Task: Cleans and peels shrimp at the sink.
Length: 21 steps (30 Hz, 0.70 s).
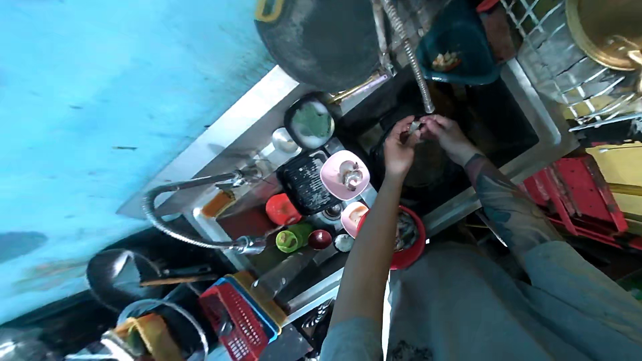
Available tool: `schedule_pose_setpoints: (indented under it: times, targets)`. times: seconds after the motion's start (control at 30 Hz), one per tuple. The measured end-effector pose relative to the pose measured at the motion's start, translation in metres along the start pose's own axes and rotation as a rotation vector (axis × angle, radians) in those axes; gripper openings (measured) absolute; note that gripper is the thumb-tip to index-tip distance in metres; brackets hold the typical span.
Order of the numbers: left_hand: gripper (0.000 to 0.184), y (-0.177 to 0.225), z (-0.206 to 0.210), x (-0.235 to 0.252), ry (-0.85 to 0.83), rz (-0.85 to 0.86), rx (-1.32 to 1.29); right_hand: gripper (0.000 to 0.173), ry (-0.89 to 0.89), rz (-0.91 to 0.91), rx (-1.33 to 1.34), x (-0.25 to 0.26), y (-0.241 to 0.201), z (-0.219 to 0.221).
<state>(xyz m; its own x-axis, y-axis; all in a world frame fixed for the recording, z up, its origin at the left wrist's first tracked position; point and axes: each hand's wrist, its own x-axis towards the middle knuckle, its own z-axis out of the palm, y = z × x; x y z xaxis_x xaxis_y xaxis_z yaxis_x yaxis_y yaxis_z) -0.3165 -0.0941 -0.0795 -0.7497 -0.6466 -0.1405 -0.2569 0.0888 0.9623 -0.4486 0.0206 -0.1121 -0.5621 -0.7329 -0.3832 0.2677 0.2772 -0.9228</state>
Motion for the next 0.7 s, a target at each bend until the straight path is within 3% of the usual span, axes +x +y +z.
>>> schedule_pose_setpoints:
  times: [0.13,0.27,0.4,0.53,0.7]
  targets:
    - [0.051,0.019,-0.035,-0.016,0.031,-0.025,0.362,0.049,0.036,0.144,0.158,0.017,0.003,0.022]
    - [0.042,0.025,-0.082,-0.042,0.136,0.066,0.602,0.052,0.129,0.179,0.261,0.031,0.009,0.033]
    - [0.034,0.019,-0.134,-0.072,0.154,-0.103,0.663,0.046,0.263,0.046,0.181,0.030,0.001,0.040]
    - [0.033,-0.001,-0.163,-0.085,0.086,-0.347,0.693,0.046,0.264,0.000,0.138,0.025,0.001,0.040]
    - [0.032,-0.022,-0.168,-0.085,0.026,-0.375,0.677,0.054,0.159,0.081,-0.032,0.012,-0.005,0.048]
